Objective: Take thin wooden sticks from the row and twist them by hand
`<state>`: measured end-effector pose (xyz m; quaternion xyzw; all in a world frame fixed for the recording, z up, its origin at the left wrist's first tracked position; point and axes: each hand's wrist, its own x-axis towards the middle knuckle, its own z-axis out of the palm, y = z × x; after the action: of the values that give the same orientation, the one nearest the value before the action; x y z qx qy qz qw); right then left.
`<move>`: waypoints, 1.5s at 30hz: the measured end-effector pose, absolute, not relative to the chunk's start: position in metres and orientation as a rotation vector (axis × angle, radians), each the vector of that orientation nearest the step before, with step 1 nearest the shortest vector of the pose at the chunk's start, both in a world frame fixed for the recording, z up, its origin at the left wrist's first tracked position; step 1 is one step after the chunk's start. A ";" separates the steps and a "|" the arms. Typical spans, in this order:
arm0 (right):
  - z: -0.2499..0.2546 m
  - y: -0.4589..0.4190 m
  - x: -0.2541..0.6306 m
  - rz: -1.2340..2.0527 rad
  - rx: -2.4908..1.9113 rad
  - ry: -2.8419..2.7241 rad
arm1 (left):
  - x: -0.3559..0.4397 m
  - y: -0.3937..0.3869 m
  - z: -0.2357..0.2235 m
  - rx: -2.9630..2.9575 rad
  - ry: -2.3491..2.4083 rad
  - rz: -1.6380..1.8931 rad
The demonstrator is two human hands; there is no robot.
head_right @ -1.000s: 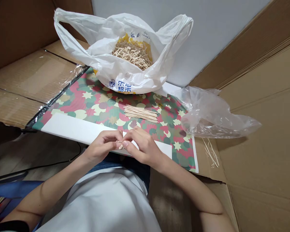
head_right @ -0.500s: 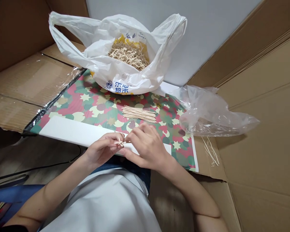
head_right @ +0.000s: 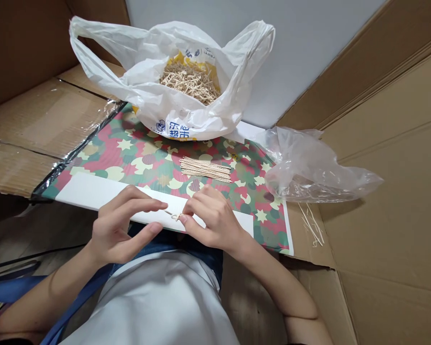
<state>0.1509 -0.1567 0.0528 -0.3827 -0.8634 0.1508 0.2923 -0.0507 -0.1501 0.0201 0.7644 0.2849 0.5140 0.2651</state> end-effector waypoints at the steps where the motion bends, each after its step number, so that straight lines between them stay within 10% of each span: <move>1: 0.053 -0.157 0.150 0.418 -1.009 -2.288 | -0.051 -0.149 0.025 2.140 0.749 1.322; 20: 0.029 -0.170 0.130 0.500 -1.009 -1.818 | -0.028 -0.143 0.011 1.284 0.710 1.266; 29: 0.033 -0.158 0.153 1.142 -1.188 -1.848 | -0.024 -0.138 0.011 1.287 0.790 1.155; 45: 0.058 -0.161 0.140 0.738 -1.343 -2.327 | -0.035 -0.147 0.021 1.506 0.797 0.853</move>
<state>0.1399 -0.1613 0.0584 -0.4744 -0.8220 0.2606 0.1768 -0.0354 -0.1466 0.0212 0.6442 0.3408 0.3649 0.5794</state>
